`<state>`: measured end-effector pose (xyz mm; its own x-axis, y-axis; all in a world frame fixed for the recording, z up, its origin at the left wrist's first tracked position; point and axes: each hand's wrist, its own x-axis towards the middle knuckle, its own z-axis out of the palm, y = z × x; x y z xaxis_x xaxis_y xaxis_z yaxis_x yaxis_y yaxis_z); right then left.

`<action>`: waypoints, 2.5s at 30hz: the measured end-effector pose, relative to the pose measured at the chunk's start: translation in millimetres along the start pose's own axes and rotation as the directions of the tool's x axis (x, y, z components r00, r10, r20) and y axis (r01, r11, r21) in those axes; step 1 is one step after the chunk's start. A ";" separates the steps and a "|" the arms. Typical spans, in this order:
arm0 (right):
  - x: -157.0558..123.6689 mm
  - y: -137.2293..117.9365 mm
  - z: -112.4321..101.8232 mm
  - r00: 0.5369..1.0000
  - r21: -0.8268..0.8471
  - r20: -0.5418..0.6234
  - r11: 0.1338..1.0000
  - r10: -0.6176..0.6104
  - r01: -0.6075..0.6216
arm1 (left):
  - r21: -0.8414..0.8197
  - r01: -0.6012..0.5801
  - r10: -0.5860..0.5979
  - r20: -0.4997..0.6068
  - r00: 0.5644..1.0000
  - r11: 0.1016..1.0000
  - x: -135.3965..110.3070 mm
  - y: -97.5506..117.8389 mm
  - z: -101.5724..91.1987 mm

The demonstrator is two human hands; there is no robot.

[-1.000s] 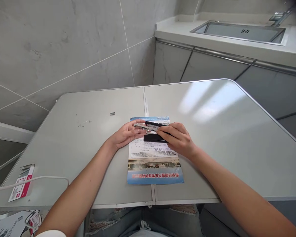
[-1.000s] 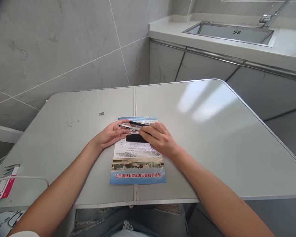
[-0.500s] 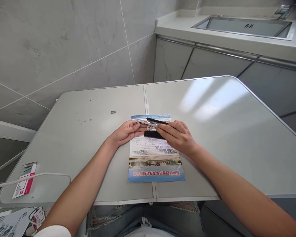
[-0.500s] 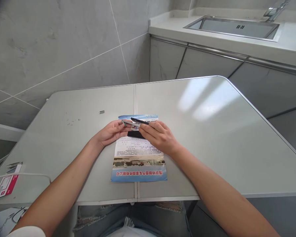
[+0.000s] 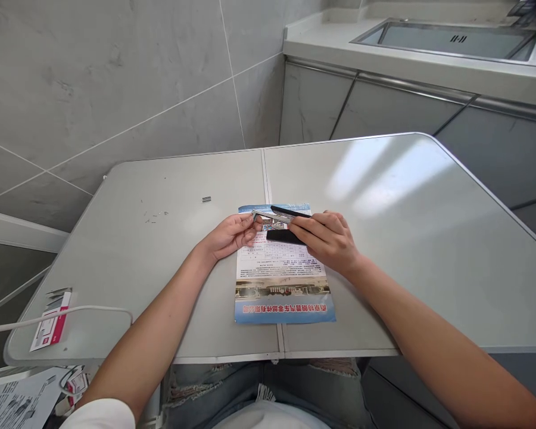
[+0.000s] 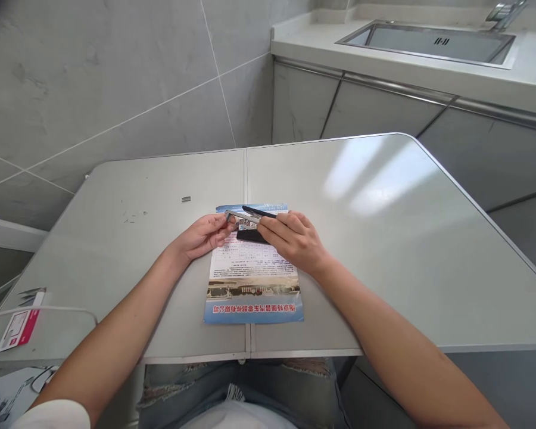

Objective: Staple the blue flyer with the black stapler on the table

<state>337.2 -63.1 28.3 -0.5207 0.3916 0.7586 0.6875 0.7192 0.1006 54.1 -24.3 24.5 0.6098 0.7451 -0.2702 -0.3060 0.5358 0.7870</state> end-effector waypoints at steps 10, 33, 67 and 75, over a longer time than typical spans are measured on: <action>8.4 6.8 -7.1 0.798 0.445 0.226 0.669 0.559 -0.595 | -0.109 -0.170 0.158 -0.113 0.981 0.979 -3.1 7.8 1.7; 11.7 -4.8 -6.8 0.861 0.763 0.502 0.430 0.076 -0.483 | 0.600 -0.200 0.145 0.138 0.980 0.775 -3.7 -4.2 15.1; 13.7 -1.4 -4.8 0.788 0.717 0.600 0.344 0.139 -0.606 | 0.692 -0.219 0.185 0.124 0.975 0.688 -3.9 -6.2 21.0; 8.7 11.6 -2.3 0.757 0.684 0.594 0.325 0.273 -0.654 | 0.543 -0.265 0.264 0.081 0.961 0.797 -6.3 -8.9 13.6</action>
<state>341.8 -52.7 37.5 -0.5069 0.8336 0.2194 0.2174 0.3699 -0.9033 62.9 -39.1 26.8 0.5645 0.8254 -0.0071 -0.0087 0.0145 0.9999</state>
